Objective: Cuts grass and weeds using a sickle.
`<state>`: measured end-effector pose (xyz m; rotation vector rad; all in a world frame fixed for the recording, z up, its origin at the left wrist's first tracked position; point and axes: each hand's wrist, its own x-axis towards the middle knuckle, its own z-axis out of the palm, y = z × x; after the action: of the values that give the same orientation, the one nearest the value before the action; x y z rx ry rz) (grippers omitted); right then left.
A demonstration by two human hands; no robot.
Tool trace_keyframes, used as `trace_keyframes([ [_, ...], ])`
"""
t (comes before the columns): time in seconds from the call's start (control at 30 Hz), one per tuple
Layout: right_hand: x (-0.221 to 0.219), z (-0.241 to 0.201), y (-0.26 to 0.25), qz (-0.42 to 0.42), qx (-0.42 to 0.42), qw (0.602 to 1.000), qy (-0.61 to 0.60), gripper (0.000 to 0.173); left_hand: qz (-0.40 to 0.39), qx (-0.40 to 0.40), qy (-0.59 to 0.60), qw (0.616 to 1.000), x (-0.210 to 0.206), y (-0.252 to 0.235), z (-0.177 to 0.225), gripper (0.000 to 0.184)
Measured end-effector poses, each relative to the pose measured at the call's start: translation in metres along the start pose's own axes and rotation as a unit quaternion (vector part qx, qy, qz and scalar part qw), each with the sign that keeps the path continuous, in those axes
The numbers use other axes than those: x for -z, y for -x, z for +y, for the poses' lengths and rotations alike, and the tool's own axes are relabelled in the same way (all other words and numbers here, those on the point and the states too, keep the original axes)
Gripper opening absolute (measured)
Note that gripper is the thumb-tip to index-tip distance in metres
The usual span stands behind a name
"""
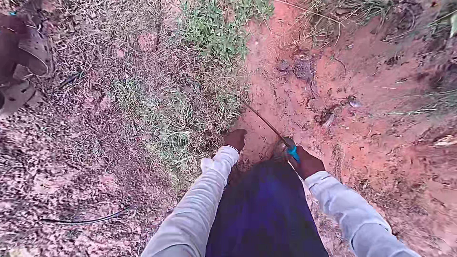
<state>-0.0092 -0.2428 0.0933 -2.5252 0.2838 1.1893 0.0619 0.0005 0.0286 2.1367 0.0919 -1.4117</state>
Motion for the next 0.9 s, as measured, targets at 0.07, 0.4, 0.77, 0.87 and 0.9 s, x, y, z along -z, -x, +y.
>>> trace_keyframes([
  [0.07, -0.034, 0.045, -0.013, 0.088, -0.035, 0.988, -0.119, 0.047, 0.031, -0.044, -0.079, 0.995, -0.002, -0.050, 0.022, 0.043],
  [0.4, -0.088, 0.081, -0.122, 0.009, -0.043, 0.932, -0.359, 0.041, 0.083, 0.014, -0.393, 0.916, 0.067, -0.166, 0.014, 0.044],
  [0.77, -0.075, 0.044, -0.218, -0.130, 0.036, 0.979, -0.150, 0.055, 0.205, -0.059, -0.281, 0.936, 0.060, -0.149, -0.029, 0.028],
  [0.87, -0.089, 0.060, -0.182, -0.139, -0.016, 0.980, -0.143, 0.055, 0.223, -0.020, -0.230, 0.947, 0.065, -0.149, -0.028, 0.032],
  [0.9, -0.091, 0.071, -0.161, -0.158, -0.042, 0.976, -0.146, 0.056, 0.230, -0.014, -0.211, 0.950, 0.068, -0.150, -0.030, 0.032],
])
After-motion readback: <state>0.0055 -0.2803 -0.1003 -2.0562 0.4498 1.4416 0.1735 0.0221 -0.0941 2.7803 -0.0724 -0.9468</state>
